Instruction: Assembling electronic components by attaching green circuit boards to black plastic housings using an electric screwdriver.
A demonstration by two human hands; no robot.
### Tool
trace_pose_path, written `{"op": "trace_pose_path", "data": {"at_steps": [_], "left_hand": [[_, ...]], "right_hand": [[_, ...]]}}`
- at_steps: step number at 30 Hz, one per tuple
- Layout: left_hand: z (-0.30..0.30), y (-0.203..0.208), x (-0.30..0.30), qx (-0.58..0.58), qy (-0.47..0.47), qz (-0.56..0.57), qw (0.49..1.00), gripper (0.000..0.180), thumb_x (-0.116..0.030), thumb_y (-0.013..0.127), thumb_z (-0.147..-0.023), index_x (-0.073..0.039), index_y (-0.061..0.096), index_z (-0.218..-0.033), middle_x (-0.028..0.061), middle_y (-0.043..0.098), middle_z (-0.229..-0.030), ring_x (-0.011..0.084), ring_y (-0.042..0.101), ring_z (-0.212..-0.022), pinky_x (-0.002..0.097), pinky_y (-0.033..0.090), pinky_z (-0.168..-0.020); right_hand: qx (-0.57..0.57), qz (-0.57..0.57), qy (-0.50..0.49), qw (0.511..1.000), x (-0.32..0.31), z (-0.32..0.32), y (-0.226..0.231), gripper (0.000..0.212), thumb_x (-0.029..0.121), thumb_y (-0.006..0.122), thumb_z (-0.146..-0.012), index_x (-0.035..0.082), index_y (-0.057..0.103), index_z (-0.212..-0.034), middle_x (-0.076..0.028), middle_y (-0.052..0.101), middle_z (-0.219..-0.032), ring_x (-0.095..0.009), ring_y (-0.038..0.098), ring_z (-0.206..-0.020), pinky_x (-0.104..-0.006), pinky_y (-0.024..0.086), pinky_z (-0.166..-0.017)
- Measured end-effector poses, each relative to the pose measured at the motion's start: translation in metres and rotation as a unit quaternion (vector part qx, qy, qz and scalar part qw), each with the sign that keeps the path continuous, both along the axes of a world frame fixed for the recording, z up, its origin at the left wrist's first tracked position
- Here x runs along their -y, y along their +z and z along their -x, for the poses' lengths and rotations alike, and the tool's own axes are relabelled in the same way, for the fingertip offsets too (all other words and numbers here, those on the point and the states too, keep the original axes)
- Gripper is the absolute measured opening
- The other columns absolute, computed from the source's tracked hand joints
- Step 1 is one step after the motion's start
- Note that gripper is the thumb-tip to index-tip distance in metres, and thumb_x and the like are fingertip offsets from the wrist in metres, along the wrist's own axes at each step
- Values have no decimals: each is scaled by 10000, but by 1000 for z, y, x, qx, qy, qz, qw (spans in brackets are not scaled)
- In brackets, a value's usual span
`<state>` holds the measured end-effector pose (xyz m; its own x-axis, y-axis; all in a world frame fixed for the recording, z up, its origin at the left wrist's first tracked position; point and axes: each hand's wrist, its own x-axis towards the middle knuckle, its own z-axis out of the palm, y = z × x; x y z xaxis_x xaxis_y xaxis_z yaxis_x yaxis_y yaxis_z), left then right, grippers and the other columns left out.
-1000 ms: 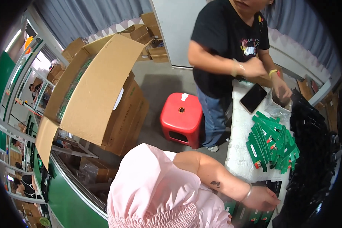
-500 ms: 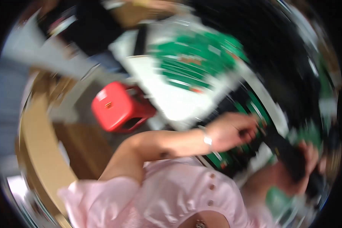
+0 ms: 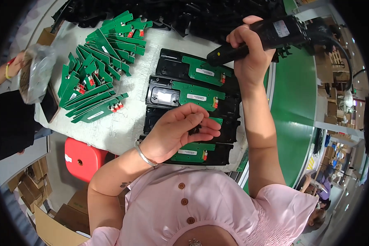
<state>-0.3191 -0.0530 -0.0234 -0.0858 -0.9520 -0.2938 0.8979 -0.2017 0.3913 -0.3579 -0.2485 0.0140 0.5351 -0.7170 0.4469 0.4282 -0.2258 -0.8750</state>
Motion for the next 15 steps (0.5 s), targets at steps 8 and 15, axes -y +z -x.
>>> {"op": "trace_pose_path", "data": {"at_steps": [8, 15], "left_hand": [[-18, -10, 3, 14, 25, 0, 1000, 152, -150, 510, -848, -22, 542, -922, 85, 592, -901, 143, 581, -828, 231, 468, -691], [-29, -3, 14, 11, 82, -95, 992, 141, -101, 511, -838, -35, 545, -958, 39, 577, -853, 113, 571, -773, 213, 497, -677]], "right_hand": [[-38, -5, 50, 998, 0, -18, 2, 144, 36, 500, -699, 7, 463, -834, -36, 421, -578, -130, 405, -499, -299, 385, -551], [-55, -2, 64, 996, -3, -26, 2, 107, 0, 507, -676, 11, 462, -773, -47, 425, -552, -132, 415, -475, -282, 375, -509]]}}
